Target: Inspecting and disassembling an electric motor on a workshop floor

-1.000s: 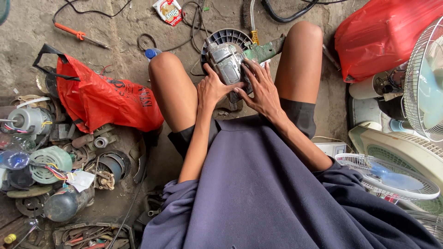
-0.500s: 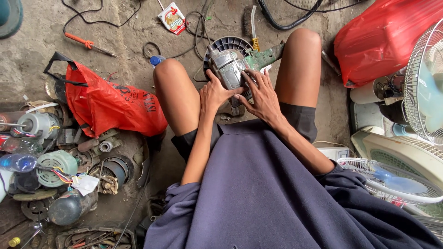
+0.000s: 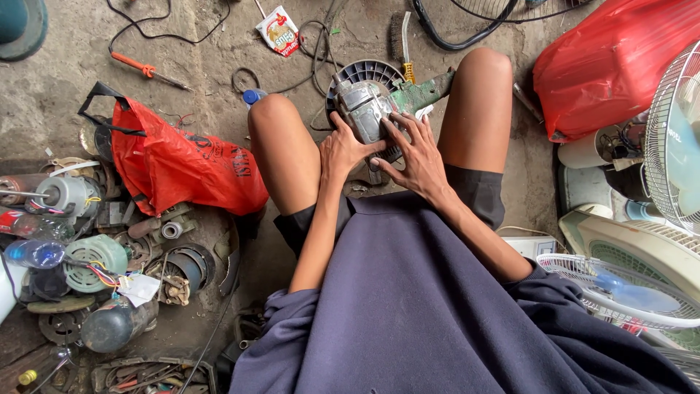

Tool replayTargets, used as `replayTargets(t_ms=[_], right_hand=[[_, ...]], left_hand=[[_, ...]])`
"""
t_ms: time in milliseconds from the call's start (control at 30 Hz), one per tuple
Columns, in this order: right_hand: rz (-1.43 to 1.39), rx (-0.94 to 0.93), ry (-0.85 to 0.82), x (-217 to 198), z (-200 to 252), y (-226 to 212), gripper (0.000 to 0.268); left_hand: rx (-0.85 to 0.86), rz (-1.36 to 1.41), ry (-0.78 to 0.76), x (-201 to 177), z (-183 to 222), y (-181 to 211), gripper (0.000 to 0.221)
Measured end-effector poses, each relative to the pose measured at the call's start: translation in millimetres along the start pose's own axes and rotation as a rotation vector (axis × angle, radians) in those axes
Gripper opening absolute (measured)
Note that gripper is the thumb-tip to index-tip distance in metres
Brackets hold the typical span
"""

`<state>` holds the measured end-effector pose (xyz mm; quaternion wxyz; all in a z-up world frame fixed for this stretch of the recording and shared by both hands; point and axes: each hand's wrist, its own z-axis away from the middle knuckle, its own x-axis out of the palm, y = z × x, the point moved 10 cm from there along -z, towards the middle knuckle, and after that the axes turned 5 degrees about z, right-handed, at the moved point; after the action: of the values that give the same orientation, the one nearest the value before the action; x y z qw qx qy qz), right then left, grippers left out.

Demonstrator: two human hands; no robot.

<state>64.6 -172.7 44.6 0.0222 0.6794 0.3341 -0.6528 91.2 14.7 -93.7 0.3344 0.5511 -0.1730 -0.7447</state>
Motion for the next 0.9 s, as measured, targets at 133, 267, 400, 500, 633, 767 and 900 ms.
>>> replayTargets(t_ms=[133, 267, 400, 500, 633, 767, 900], right_hand=[[-0.041, 0.013, -0.006, -3.2, 1.6, -2.6, 0.093], [-0.087, 0.057, 0.022, -4.9, -0.1, -2.2, 0.103], [-0.058, 0.032, 0.028, -4.6, -0.9, 1.5, 0.093], [-0.068, 0.043, 0.024, -2.2, -2.6, 4.7, 0.091], [-0.046, 0.049, 0.005, 6.5, -3.1, 8.7, 0.094], [-0.028, 0.044, -0.017, 3.7, -5.2, 4.1, 0.090], [-0.041, 0.039, -0.023, 5.7, -5.3, 5.4, 0.093]], left_hand=[[0.005, 0.019, 0.010, -1.2, 0.1, 0.9, 0.175], [0.008, 0.014, 0.008, -9.1, 6.2, 6.9, 0.170], [0.005, 0.010, -0.015, -19.8, 13.9, 17.5, 0.170], [0.001, 0.027, -0.013, -16.3, 9.0, 14.2, 0.173], [-0.002, 0.005, -0.017, -14.8, 8.1, 12.6, 0.177], [-0.012, -0.003, -0.006, -4.5, 3.5, 1.6, 0.176], [-0.014, 0.013, -0.022, -12.5, 6.0, 9.6, 0.179]])
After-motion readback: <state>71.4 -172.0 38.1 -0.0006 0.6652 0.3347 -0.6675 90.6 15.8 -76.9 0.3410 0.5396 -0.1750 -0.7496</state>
